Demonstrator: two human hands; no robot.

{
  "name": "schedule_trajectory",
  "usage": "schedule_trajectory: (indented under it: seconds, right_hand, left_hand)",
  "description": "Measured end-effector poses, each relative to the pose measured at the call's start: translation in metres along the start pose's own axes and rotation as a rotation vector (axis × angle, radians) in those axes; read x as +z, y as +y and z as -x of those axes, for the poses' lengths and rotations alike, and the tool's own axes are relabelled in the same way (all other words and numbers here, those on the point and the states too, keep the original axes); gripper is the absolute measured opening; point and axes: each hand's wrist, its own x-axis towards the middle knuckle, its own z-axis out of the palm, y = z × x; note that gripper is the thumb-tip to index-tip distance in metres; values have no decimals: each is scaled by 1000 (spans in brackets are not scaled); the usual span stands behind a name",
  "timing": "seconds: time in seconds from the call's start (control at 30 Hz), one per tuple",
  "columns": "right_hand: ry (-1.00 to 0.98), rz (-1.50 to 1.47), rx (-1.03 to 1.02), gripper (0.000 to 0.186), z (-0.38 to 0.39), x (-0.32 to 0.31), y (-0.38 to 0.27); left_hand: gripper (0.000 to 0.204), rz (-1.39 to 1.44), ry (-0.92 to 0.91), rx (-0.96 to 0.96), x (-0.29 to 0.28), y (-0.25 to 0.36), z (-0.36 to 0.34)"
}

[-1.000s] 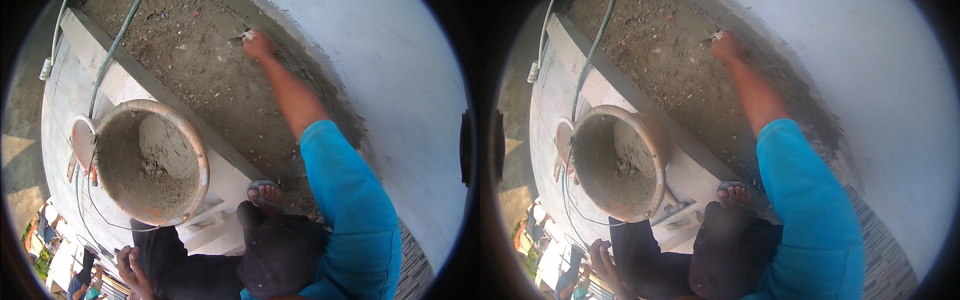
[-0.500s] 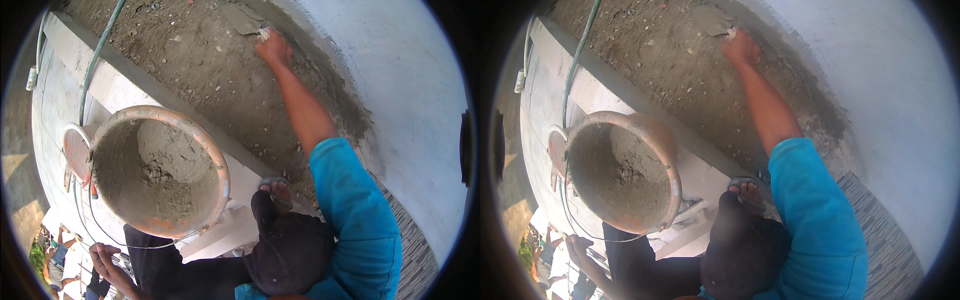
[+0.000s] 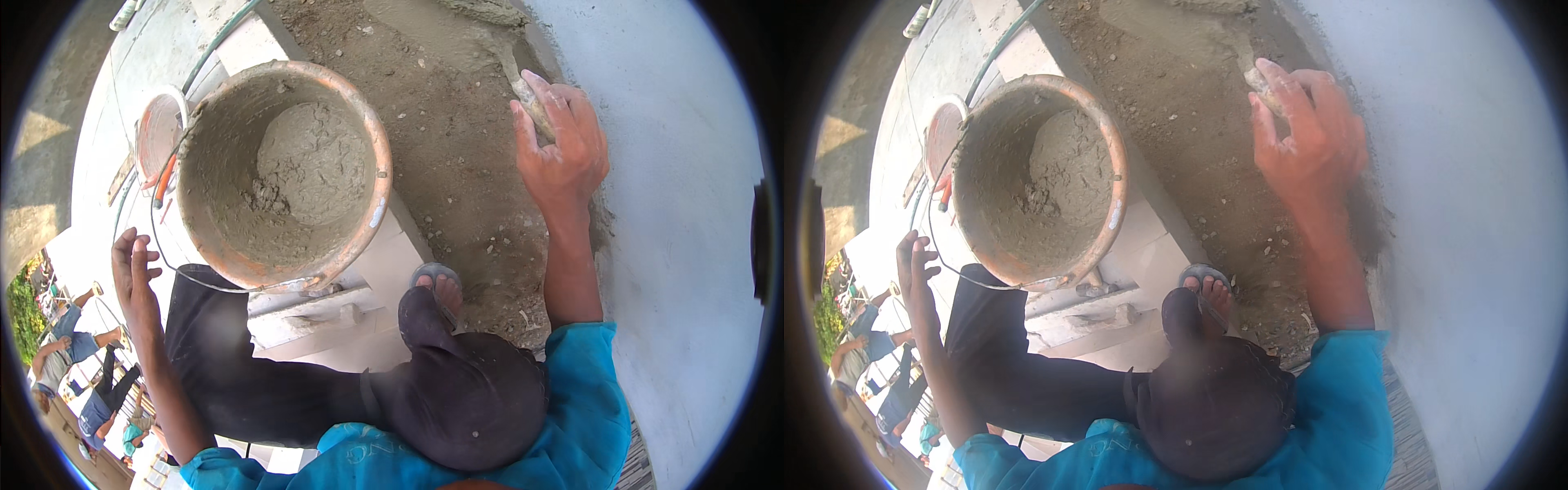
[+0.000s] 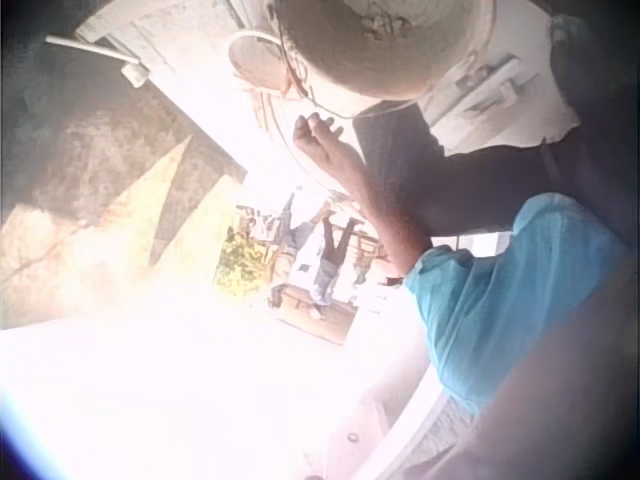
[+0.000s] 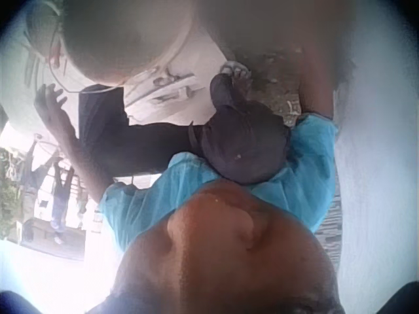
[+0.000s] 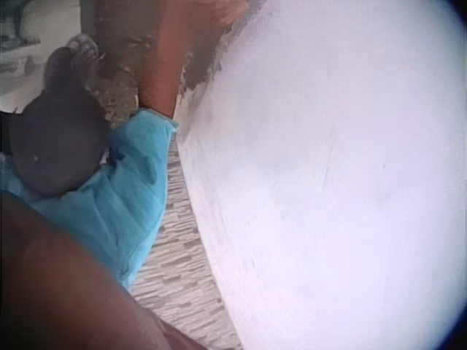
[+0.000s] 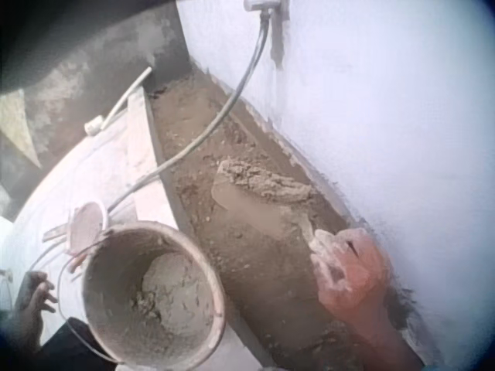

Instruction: The person scoops wet cement from a bucket using a trowel and applies it to a floor edge, smoothing it with a straight wooden plank. The person repeatedly scoops and spreads the cement along the same area.

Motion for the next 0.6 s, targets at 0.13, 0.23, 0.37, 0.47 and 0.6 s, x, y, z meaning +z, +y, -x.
schedule_trajectory:
  seconds: [0.13, 0.23, 0.37, 0.47, 0.6]
  right_hand:
    - [-52, -136, -212, 34, -12, -28, -50]
    - [-107, -125, 61, 32, -2, -9, -15]
    - [-461, -157, 597, 40, 69, 67, 56]
    - [-574, -70, 699, 47, 116, 124, 91]
    - [-659, -93, 835, 50, 99, 157, 102]
  left_hand:
    - [51, -94, -43, 21, -13, 20, 7]
    - [56, -84, -44, 56, -13, 20, 8]
    - [50, -60, -54, 42, -14, 8, 16]
    - [47, -59, -75, 19, -5, 4, 15]
    - [47, -81, -89, -30, -11, -5, 11]
